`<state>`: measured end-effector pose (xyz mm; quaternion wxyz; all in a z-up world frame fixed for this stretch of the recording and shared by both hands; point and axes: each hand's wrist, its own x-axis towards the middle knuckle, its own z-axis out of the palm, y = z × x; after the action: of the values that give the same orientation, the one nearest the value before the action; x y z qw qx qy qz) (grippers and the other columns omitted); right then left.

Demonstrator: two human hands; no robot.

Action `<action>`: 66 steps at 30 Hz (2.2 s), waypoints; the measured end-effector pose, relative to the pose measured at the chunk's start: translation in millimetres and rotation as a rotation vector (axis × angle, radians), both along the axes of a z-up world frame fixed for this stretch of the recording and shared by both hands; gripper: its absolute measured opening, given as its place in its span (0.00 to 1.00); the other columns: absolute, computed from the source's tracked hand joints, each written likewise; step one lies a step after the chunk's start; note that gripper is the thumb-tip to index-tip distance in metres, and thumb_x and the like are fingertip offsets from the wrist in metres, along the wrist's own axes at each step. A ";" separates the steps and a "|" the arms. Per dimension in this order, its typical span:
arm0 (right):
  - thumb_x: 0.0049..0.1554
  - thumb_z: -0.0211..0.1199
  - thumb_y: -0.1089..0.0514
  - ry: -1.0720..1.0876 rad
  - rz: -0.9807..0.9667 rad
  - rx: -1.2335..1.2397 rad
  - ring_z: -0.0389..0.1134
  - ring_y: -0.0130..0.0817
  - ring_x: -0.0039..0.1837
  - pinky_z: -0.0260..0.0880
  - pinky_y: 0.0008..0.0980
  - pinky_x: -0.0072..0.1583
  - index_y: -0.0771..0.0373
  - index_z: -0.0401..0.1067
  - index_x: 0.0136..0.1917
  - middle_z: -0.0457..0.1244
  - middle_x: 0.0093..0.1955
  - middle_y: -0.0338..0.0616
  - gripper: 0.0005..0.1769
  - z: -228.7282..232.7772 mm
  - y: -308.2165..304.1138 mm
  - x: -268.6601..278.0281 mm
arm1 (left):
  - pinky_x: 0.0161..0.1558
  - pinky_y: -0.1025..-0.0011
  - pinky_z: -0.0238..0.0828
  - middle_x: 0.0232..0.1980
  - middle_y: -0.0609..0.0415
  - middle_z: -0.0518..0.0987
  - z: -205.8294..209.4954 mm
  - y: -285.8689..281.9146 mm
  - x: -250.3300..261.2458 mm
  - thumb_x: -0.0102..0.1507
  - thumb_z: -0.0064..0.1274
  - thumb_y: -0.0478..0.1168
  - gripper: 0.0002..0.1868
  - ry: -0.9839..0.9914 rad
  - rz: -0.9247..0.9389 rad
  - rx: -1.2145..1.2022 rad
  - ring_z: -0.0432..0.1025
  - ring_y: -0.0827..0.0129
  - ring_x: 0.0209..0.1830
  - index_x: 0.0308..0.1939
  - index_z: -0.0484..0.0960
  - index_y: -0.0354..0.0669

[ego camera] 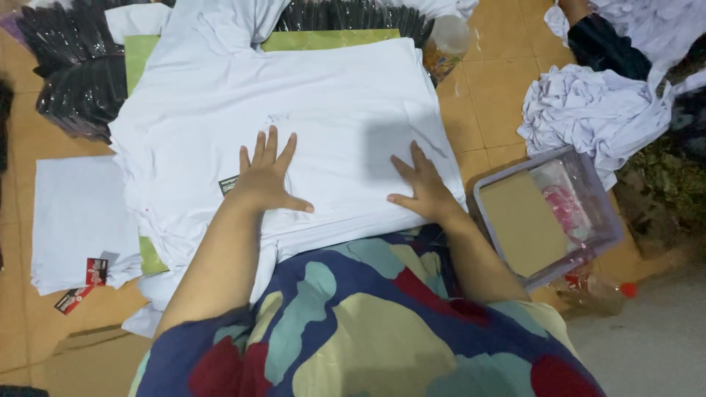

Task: Folding white t-shirts using a cardboard template and applying size or brand stickers to the folded items.

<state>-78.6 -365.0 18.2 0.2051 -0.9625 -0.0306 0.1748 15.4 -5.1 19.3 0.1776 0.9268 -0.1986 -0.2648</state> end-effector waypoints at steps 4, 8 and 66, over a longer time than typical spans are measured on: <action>0.54 0.71 0.44 -0.152 -0.277 0.337 0.40 0.56 0.84 0.37 0.49 0.81 0.58 0.58 0.79 0.43 0.82 0.64 0.46 -9.3 -18.9 15.0 | 0.75 0.38 0.20 0.84 0.38 0.35 1.0 6.3 -6.9 0.38 0.68 0.77 0.80 0.002 0.048 -0.004 0.30 0.48 0.84 0.83 0.41 0.54; 0.57 0.73 0.47 0.089 -0.695 0.692 0.64 0.45 0.57 0.76 0.44 0.54 0.52 0.52 0.81 0.55 0.70 0.54 0.46 -49.4 -68.1 55.6 | 0.75 0.37 0.30 0.83 0.35 0.42 31.4 22.9 -27.3 0.55 0.57 0.71 0.63 0.047 0.243 -0.092 0.36 0.42 0.83 0.83 0.43 0.48; 0.62 0.63 0.55 -0.561 -0.231 0.067 0.62 0.61 0.69 0.62 0.54 0.69 0.61 0.69 0.68 0.60 0.64 0.59 0.22 33.5 45.0 45.8 | 0.26 0.75 0.79 0.24 0.54 0.82 -90.8 38.0 14.5 0.64 0.54 0.50 0.13 0.152 0.944 -0.768 0.79 0.73 0.22 0.43 0.85 0.48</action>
<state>-32.8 -320.0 51.7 0.2388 -0.9630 0.0178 -0.1236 29.9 33.0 -71.5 0.6106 0.7631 0.1655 -0.1323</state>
